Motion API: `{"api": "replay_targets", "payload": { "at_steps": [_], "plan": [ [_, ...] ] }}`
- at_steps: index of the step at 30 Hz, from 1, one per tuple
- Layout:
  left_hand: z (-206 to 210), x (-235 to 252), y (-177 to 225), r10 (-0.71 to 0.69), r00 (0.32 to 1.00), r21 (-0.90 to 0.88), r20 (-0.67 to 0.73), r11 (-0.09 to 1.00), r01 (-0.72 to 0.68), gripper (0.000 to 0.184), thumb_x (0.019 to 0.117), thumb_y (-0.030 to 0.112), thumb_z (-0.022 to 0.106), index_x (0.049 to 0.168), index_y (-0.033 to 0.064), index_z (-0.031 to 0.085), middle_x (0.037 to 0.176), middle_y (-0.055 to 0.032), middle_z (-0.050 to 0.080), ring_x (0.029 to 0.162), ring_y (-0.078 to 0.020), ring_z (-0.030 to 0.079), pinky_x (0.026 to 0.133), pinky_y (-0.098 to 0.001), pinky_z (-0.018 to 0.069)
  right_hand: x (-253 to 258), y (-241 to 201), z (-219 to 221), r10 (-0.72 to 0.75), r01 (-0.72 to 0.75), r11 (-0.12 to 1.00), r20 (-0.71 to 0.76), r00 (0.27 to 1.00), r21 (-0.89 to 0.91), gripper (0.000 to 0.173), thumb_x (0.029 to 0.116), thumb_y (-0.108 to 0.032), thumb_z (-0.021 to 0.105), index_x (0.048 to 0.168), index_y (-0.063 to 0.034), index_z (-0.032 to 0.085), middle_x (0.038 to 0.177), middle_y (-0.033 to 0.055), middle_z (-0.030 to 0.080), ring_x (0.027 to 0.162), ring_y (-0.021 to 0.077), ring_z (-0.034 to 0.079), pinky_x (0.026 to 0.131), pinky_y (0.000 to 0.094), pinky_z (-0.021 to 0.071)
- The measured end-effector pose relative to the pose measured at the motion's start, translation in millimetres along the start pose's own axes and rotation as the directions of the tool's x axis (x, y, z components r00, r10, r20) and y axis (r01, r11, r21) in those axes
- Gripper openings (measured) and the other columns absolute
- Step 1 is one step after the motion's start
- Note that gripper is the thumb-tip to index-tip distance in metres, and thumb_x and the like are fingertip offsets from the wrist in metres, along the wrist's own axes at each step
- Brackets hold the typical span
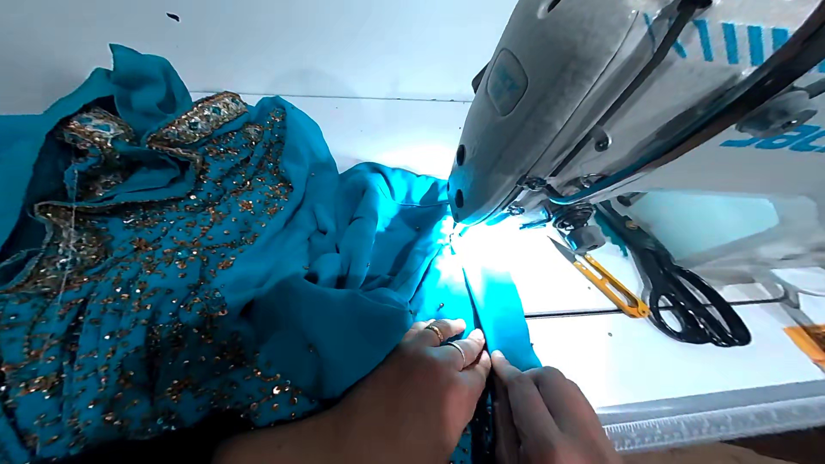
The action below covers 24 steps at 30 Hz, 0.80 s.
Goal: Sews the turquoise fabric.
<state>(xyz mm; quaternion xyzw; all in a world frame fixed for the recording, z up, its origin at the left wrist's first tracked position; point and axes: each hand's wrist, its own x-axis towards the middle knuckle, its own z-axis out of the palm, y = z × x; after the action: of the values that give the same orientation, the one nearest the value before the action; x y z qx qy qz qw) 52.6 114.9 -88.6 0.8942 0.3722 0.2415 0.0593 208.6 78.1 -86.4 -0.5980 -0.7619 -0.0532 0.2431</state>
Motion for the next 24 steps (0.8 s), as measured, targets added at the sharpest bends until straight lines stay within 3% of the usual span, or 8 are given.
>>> {"api": "replay_targets", "payload": {
  "at_steps": [4,7,8,14,18,20,22,24],
  "plan": [
    [-1.6,1.9,-0.8,-0.049,0.998,-0.012,-0.035,0.999,0.049,0.023,0.0944,0.02,0.061,0.107,0.0075,0.075,0.115,-0.0112,0.075,0.113,-0.027,0.07,0.096,-0.0343,0.0544,-2.8,1.5,2.5,-0.011,0.011,1.0,0.0,1.0,-0.017,0.021,0.086,0.003,0.066,0.102,0.0047,0.078,0.076,0.0156,0.065,0.068,0.0277,0.063,0.062,0.0305,0.0527],
    [0.9,2.1,-2.8,-0.054,0.999,0.031,-0.006,0.998,0.054,0.04,0.0958,0.026,0.059,0.13,0.0074,0.067,0.133,-0.0107,0.068,0.123,-0.0275,0.064,0.1,-0.0374,0.0522,-3.4,1.5,2.6,-0.025,0.025,0.999,-0.008,1.0,-0.047,0.022,0.0852,0.002,0.066,0.104,0.0053,0.078,0.076,0.0152,0.065,0.067,0.0269,0.062,0.061,0.0303,0.0516],
    [2.7,1.6,-3.2,-0.048,0.999,0.038,0.004,0.998,0.048,0.041,0.0967,0.026,0.057,0.132,0.009,0.067,0.135,-0.0088,0.067,0.126,-0.0275,0.064,0.101,-0.0401,0.0517,-3.2,1.5,1.8,-0.027,0.026,0.998,-0.005,1.0,-0.054,0.023,0.0852,0.001,0.066,0.104,0.0056,0.078,0.076,0.0154,0.065,0.067,0.0268,0.062,0.061,0.0305,0.0516],
    [5.0,1.4,-3.9,-0.018,1.0,0.095,0.008,0.995,0.017,0.039,0.0979,0.027,0.054,0.129,0.0108,0.07,0.133,-0.0066,0.069,0.124,-0.0262,0.065,0.101,-0.041,0.0513,-7.7,-0.6,-8.3,-0.039,0.042,0.998,0.062,0.997,-0.053,0.026,0.0844,0.001,0.066,0.108,0.0058,0.077,0.08,0.0171,0.067,0.068,0.0277,0.064,0.06,0.0322,0.0516],
    [3.3,1.4,-4.0,-0.018,1.0,0.097,0.024,0.995,0.015,0.034,0.0999,0.028,0.052,0.126,0.0164,0.072,0.134,-0.0069,0.069,0.124,-0.0281,0.065,0.099,-0.0422,0.0518,-14.6,-0.3,-12.9,-0.067,0.066,0.998,0.136,0.988,0.012,0.025,0.0886,0.003,0.063,0.109,0.007,0.075,0.081,0.0168,0.067,0.069,0.027,0.064,0.063,0.0315,0.0521],
    [2.4,2.0,-4.4,-0.015,1.0,0.085,0.022,0.996,0.013,0.032,0.1004,0.029,0.052,0.121,0.0196,0.074,0.133,-0.008,0.069,0.123,-0.0293,0.066,0.098,-0.0432,0.0525,-10.8,11.4,-24.0,-0.096,0.062,0.984,0.205,0.974,0.169,0.025,0.0913,0.004,0.061,0.111,0.0063,0.075,0.086,0.019,0.069,0.075,0.0301,0.067,0.069,0.0347,0.0556],
    [1.9,2.2,-4.4,-0.012,0.999,0.085,0.031,0.996,0.009,0.031,0.1006,0.03,0.052,0.119,0.0213,0.075,0.133,-0.0078,0.069,0.123,-0.0293,0.066,0.098,-0.0435,0.0529,-0.5,33.6,-32.9,-0.169,0.113,0.95,0.176,0.97,0.291,0.025,0.0951,0.0,0.059,0.114,0.0029,0.075,0.097,0.019,0.073,0.086,0.0296,0.07,0.077,0.0373,0.0576],
    [2.7,1.6,-4.6,-0.011,0.999,0.101,0.036,0.995,0.008,0.032,0.1003,0.032,0.052,0.12,0.0221,0.075,0.133,-0.0072,0.069,0.123,-0.0293,0.065,0.097,-0.0439,0.053,11.1,59.4,-23.4,-0.286,0.252,0.933,0.104,0.953,0.258,0.03,0.1066,-0.019,0.05,0.125,-0.0055,0.07,0.123,0.0134,0.072,0.117,0.0248,0.067,0.1,0.0388,0.0499]
  ]
}}
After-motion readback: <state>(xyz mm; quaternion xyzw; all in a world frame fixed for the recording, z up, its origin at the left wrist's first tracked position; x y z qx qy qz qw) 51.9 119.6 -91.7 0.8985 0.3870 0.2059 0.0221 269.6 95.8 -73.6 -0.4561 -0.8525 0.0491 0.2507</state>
